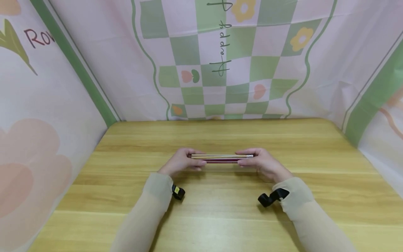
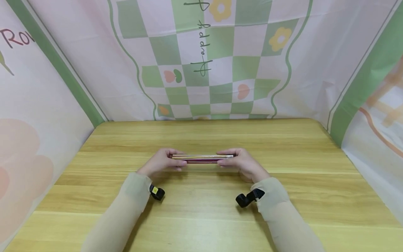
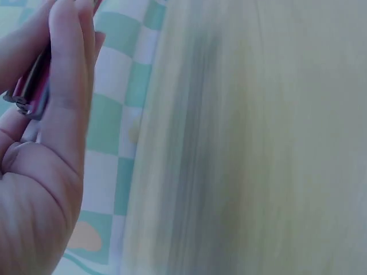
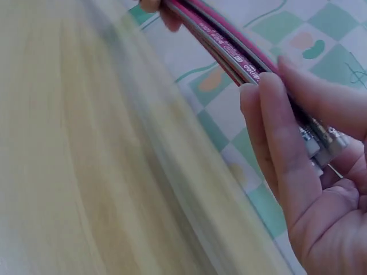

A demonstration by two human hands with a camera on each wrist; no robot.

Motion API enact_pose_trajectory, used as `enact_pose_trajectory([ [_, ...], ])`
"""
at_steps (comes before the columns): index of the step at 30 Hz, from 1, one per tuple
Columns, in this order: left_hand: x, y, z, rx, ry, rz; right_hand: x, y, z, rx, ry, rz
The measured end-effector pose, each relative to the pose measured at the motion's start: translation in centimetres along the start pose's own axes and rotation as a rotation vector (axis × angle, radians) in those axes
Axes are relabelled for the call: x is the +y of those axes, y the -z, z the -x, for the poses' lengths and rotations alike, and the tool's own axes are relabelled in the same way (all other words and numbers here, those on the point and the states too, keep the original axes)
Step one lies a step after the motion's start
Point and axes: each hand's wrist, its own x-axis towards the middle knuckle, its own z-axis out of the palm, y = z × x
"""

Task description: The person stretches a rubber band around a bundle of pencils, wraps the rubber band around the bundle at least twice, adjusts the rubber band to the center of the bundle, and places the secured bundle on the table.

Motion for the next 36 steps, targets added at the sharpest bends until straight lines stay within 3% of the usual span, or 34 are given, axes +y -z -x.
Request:
enact_pose_trajectory([
  [6,0.1,-1.1,0.2,0.006,-0.009,0.246,-0.2,0.0,0.6,-0.066,0.087,-0.236],
  [9,0.2,-1.8,0.3,0.017,-0.022,0.313,-0.3,-0.2,0.9,-0.067,0.114,-0.255],
  [17,0.2,-3.3,0.2,0.027,-0.070,0.382,-0.4,-0.9,1.0,-0.039,0.130,-0.263],
  [21,0.0,-3.7,0.0,0.049,-0.083,0.420,-0.4,-1.2,1.2,-0.007,0.122,-0.218],
  [29,-0.1,-3.9,0.2,0.076,-0.065,0.456,-0.6,-1.6,1.5,0.114,0.087,0.032],
  [32,-0.1,-4.0,0.2,0.092,-0.056,0.478,-0.7,-1.7,1.7,0.119,0.088,0.009],
  [36,0.0,-4.0,0.2,0.116,-0.056,0.493,-1.0,-1.6,2.0,0.139,0.103,0.070],
])
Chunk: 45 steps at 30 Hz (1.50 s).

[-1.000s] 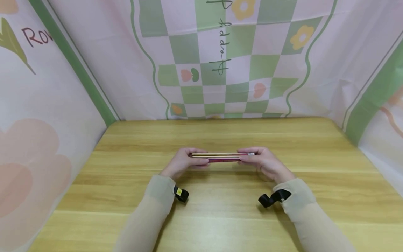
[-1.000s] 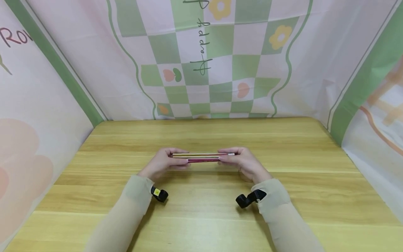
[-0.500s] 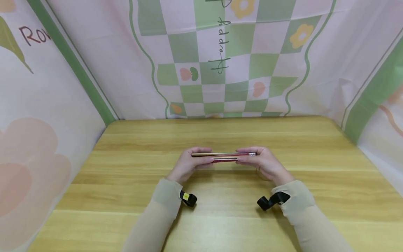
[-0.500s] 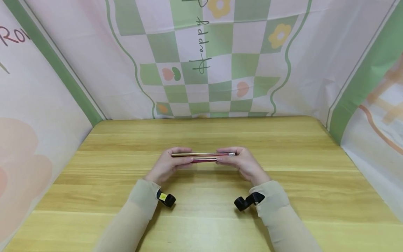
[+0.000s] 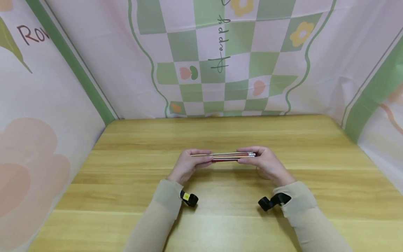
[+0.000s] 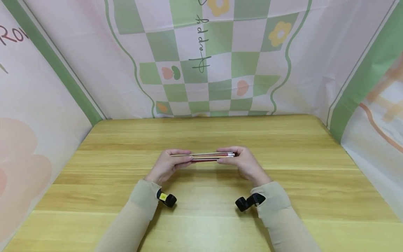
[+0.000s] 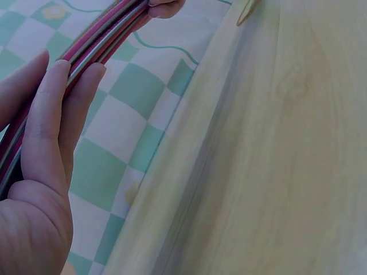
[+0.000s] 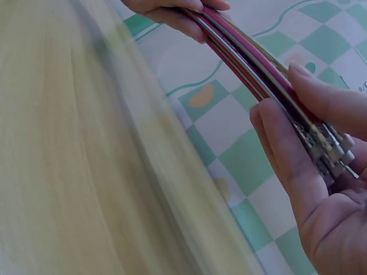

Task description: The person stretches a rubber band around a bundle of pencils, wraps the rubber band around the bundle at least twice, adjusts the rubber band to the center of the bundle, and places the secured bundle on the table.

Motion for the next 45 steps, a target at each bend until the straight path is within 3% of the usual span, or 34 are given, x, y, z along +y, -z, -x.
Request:
enact_pose_trajectory([
  [4,0.1,0.0,0.0,0.012,-0.003,0.007,-0.4,0.4,0.2,0.002,0.015,0.128],
  [13,0.3,0.3,0.2,0.028,0.003,0.012,-0.4,2.0,0.5,-0.071,0.010,0.164],
  [20,0.3,0.3,0.3,0.031,0.004,0.009,-0.6,3.7,1.2,-0.059,-0.016,0.266],
  [30,0.4,0.2,0.5,0.018,0.001,0.001,0.2,6.2,0.5,-0.010,-0.080,0.626],
  [45,0.4,0.2,0.5,0.019,0.012,-0.006,1.6,6.4,-0.3,-0.083,-0.078,0.808],
])
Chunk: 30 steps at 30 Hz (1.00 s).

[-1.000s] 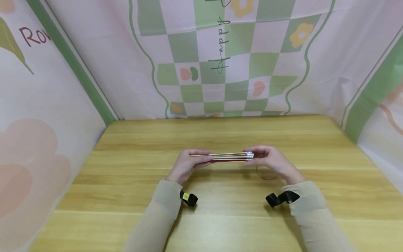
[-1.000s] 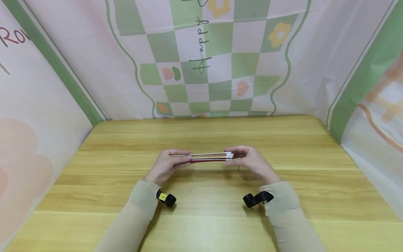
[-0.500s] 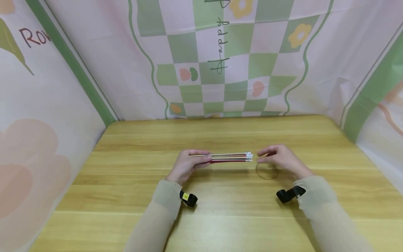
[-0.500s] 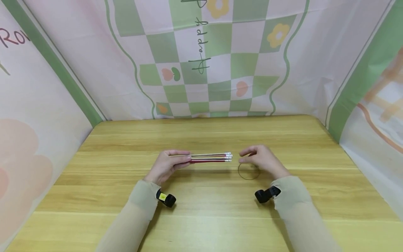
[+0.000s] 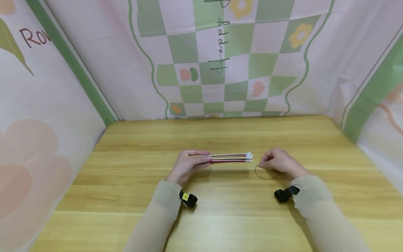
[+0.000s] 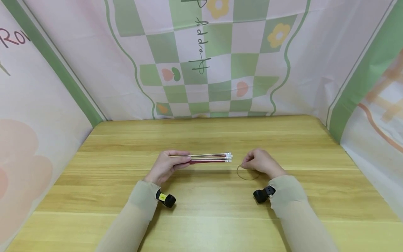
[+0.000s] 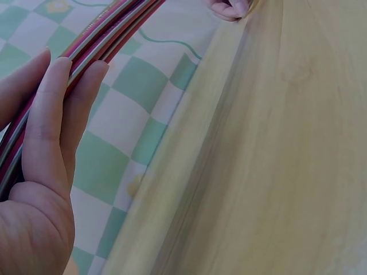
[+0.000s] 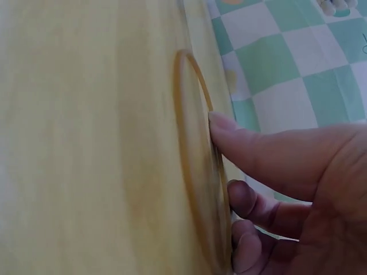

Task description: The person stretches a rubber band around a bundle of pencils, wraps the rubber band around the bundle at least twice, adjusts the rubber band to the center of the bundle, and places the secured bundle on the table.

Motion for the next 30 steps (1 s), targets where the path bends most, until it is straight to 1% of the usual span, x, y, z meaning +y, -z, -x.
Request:
enact_pose_trajectory([
  [4,0.0,0.0,0.1,0.004,-0.002,0.008,-0.4,-0.1,-0.1,0.011,0.005,0.009],
  [5,0.0,0.0,0.1,0.006,-0.001,0.010,-0.5,-0.2,-0.2,0.018,0.003,-0.001],
  [7,0.1,0.0,0.2,0.012,0.000,0.014,-0.7,-0.4,-0.3,0.034,-0.009,-0.055],
  [8,0.0,0.0,0.2,0.012,-0.002,0.010,-0.8,-0.5,-0.3,0.045,-0.017,-0.101],
  [9,0.1,0.0,0.2,0.015,-0.001,0.009,-0.9,-0.5,-0.4,0.053,-0.021,-0.170],
  [12,0.1,0.0,0.2,0.023,0.003,0.012,-1.3,-0.8,-0.5,0.053,-0.034,-0.434],
  [16,0.3,0.1,0.1,0.026,0.008,0.015,-2.1,-0.9,-0.4,0.035,-0.022,-0.762],
  [21,0.5,0.1,0.2,0.030,-0.002,0.021,-2.9,-1.2,-0.4,0.010,0.026,-1.056],
  [23,0.6,0.1,0.2,0.033,-0.005,0.027,-3.1,-1.3,-0.4,0.002,0.046,-1.143],
  [26,0.6,0.1,0.2,0.034,-0.010,0.030,-3.3,-1.5,-0.3,0.025,0.039,-1.216],
  [28,0.7,0.1,0.2,0.036,-0.011,0.030,-3.4,-1.6,-0.3,0.052,0.021,-1.247],
  [30,0.6,0.1,0.2,0.036,-0.014,0.024,-3.5,-1.7,-0.3,0.077,-0.003,-1.254],
])
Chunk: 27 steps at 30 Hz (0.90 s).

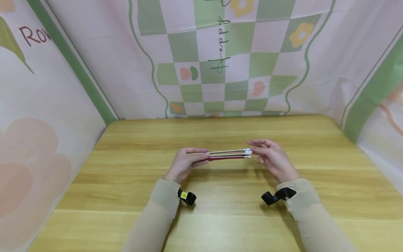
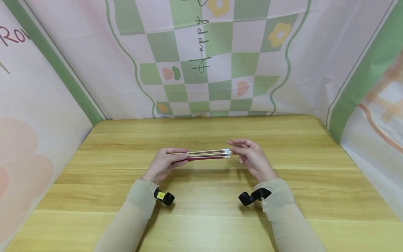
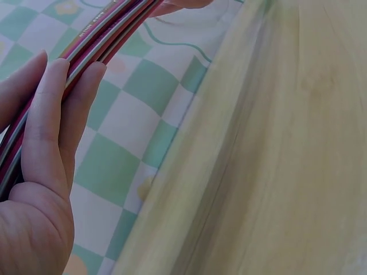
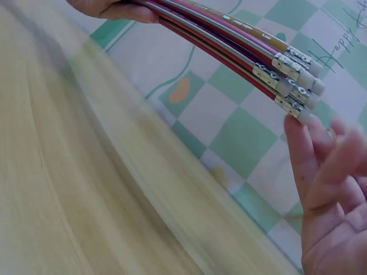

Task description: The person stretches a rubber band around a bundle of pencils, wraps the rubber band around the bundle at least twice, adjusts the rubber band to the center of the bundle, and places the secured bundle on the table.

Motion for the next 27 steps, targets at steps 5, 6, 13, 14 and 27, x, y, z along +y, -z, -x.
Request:
enact_pose_trajectory([
  [5,-0.1,0.1,-0.1,0.000,-0.004,0.004,0.3,0.1,-0.1,-0.009,0.001,0.013],
  [6,-0.1,0.1,-0.1,-0.001,-0.005,0.008,0.3,0.2,-0.1,-0.030,0.007,0.018],
  [13,0.0,0.1,-0.1,0.005,-0.016,0.037,0.7,0.1,-0.4,-0.226,0.105,0.048],
  [14,0.0,0.1,0.0,0.007,-0.016,0.042,0.8,-0.1,-0.4,-0.232,0.111,0.052],
  [27,0.0,0.0,0.0,-0.003,-0.018,0.047,1.4,-3.1,0.0,-0.199,0.150,0.259],
])
